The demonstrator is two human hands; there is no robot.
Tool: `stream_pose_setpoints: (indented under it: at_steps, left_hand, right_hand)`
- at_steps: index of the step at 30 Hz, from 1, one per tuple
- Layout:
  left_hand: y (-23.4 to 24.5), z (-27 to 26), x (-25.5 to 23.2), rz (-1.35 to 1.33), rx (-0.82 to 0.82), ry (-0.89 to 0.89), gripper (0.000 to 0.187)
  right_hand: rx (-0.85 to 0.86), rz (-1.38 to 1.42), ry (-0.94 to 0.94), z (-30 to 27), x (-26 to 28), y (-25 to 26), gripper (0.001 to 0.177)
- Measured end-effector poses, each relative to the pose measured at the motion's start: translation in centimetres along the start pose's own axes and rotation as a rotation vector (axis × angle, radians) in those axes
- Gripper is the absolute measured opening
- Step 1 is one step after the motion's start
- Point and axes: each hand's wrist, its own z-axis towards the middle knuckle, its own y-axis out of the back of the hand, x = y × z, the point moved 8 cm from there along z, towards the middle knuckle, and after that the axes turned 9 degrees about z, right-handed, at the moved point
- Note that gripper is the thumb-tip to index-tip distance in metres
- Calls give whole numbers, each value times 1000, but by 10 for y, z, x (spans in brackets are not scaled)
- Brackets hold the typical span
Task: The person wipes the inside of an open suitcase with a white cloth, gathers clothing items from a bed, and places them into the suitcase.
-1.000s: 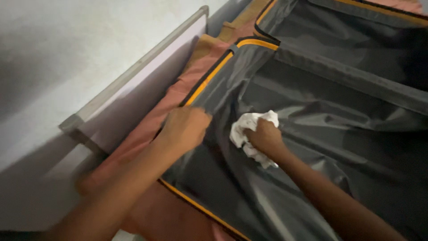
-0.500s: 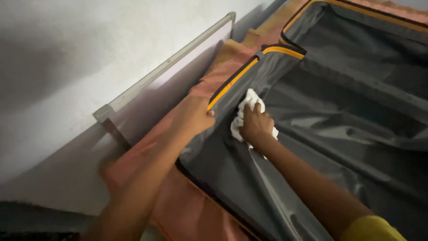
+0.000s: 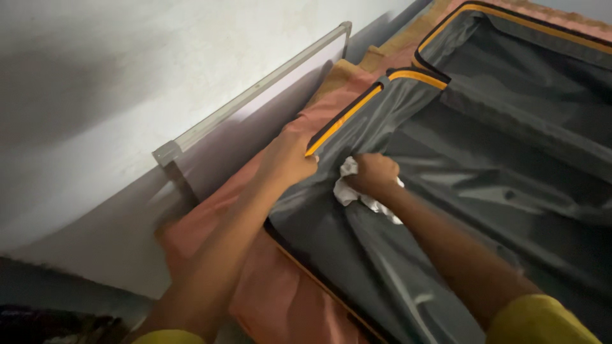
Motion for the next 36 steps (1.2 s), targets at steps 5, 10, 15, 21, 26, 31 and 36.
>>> stream_pose_setpoints:
  at_steps: [5,10,15,21,26,31,36]
  left_hand:
    - [42,-26,-38,77,-504,-381,60]
    - [29,-31,-66,174,-359,-548,37]
    - [4,-29,-74,373,-127,-480,53]
    - [1,-33,-70,456,-345,-538,5]
    - [9,-30,-60,371,-360,-483,13]
    - [16,-27,-48,4,-320,-398,33]
    - [18,-14,-24,-186,-474,-334,57]
  right_hand:
    - [-83,243,-66,-9,-26,34,43]
    - [-110,443,-53,-24,-36,70,32]
    - [-162,461,-2,-32,-30,85,29]
    - [-193,753,-34,-21,-55,88,35]
    - [-408,1440,-228,-3,-125,91,44]
    - [-49,940,-420,-14,-138,12,42]
    - [59,829,-163,-4,-54,-24,41]
